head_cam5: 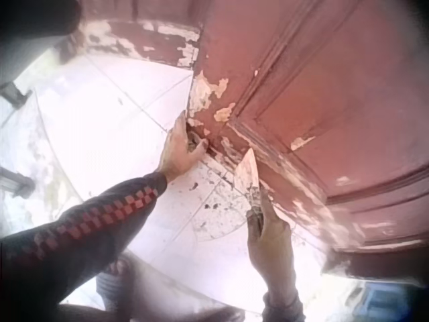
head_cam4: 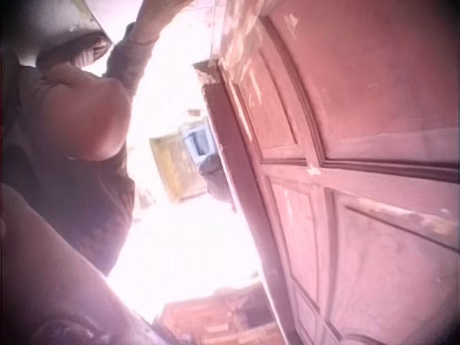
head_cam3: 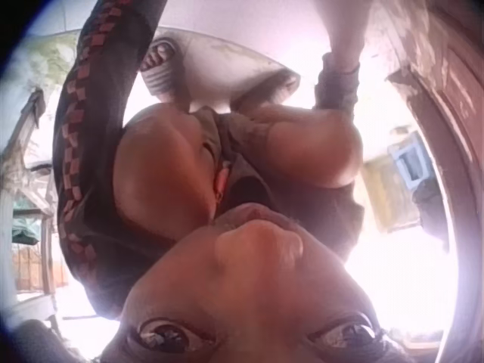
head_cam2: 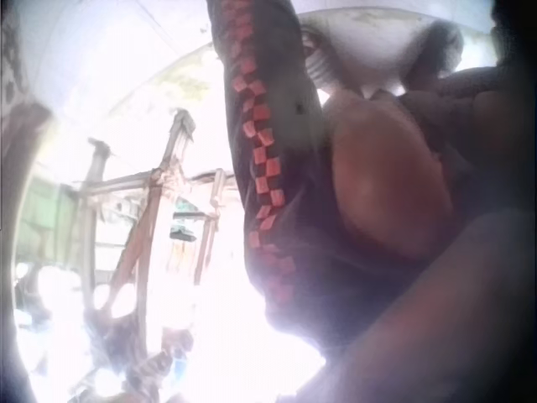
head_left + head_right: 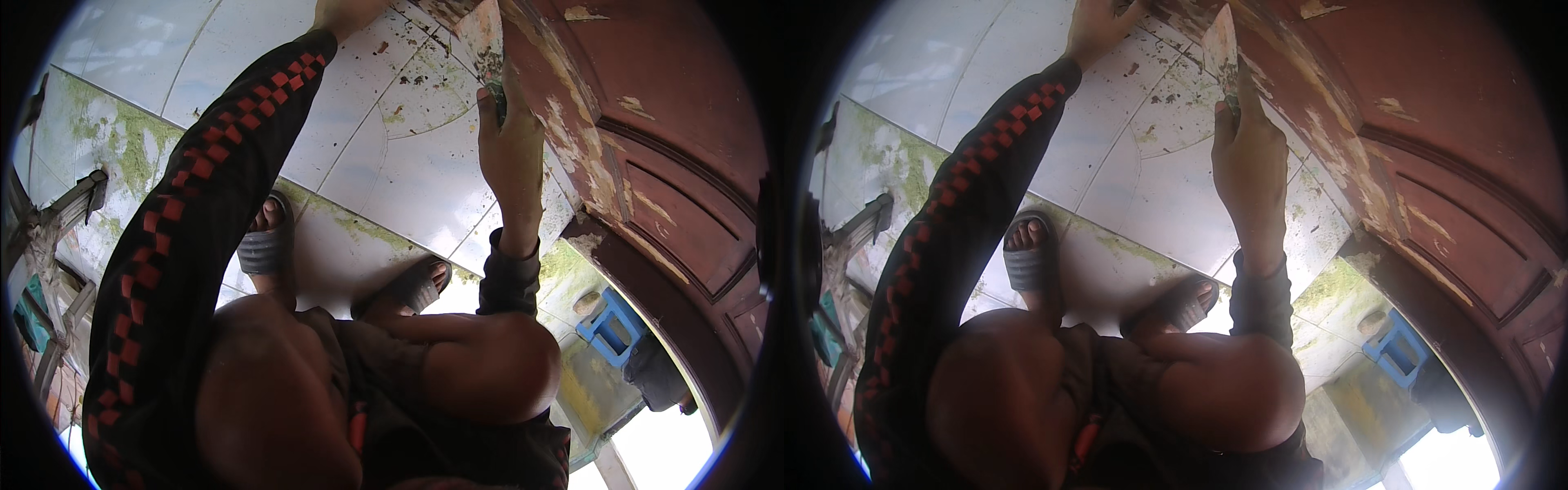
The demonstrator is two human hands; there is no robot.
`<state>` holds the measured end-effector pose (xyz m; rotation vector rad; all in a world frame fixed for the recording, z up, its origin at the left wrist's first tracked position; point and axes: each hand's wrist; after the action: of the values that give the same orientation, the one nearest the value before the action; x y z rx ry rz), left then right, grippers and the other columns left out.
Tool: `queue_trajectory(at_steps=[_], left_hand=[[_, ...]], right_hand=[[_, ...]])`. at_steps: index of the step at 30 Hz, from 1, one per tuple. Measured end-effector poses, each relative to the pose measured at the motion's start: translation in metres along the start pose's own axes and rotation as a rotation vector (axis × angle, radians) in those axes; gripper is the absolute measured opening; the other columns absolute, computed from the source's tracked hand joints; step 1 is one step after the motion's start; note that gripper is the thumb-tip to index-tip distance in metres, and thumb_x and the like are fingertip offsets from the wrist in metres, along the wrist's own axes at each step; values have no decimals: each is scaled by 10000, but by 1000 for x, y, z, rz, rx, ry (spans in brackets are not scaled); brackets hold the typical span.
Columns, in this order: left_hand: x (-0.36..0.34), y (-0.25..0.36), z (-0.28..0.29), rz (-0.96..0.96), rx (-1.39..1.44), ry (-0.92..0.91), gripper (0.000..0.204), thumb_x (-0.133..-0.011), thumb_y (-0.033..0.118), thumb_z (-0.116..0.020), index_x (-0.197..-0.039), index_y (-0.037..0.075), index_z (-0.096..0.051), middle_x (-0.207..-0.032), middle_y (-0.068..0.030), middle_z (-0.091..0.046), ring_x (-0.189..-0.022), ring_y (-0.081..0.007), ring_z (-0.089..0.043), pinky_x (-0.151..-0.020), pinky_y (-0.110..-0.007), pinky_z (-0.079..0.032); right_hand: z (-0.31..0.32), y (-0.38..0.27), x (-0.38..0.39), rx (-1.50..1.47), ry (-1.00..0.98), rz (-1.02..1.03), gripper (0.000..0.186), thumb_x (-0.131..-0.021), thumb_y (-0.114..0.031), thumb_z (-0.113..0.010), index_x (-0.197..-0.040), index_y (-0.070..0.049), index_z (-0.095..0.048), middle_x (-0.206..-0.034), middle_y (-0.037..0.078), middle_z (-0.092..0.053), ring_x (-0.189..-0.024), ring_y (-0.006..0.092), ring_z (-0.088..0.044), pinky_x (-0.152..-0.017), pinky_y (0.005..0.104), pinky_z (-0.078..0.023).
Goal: The person scrapes old paint and debris from the lower edge of a reddish-brown door using a metal scraper. They work while sitting on the tiled floor, repeatedly removing flakes and wiping the surface.
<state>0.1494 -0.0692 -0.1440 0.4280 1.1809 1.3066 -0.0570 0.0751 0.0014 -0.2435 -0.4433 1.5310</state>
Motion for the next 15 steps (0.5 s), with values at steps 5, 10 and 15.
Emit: queue_trajectory(at_steps=[5, 10, 15], left_hand=[[2, 12, -10, 44, 46, -48, 867, -836, 245, -733, -1500, -114, -306, -1289, -331, -563, -1196, -465, -572, -1024, -486, -476], [-1, -3, -1, -24, 13, 13, 853, -833, 251, -741, -1483, -117, -329, -1257, -325, -576, -1163, -464, -586, -1008, -493, -480], [-2, 10, 4, 38, 102, -52, 858, -837, 251, -732, -1491, -120, -318, -1245, -317, -585, -1151, -460, -587, -1002, -500, -481]], right_hand=[[4, 21, 2, 70, 58, 91, 495, -1039, -161, -553, -1510, -34, -470, -757, 204, -699, -640, 332, -706, -614, 450, -531], [0, 2, 1, -25, 36, 22, 499, -1041, -163, -550, -1516, -37, -464, -767, 198, -699, -634, 334, -699, -620, 446, -532], [-2, 4, -4, 31, 71, 111, 496, -1036, -178, -558, -1508, -49, -478, -849, 213, -722, -734, 339, -729, -692, 470, -552]])
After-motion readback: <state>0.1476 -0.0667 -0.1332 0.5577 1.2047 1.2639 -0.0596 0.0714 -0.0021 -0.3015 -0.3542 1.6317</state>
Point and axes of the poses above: each hand's wrist, its own x-axis away from the middle knuckle, its own z-axis out of the back of the hand, y = z × x
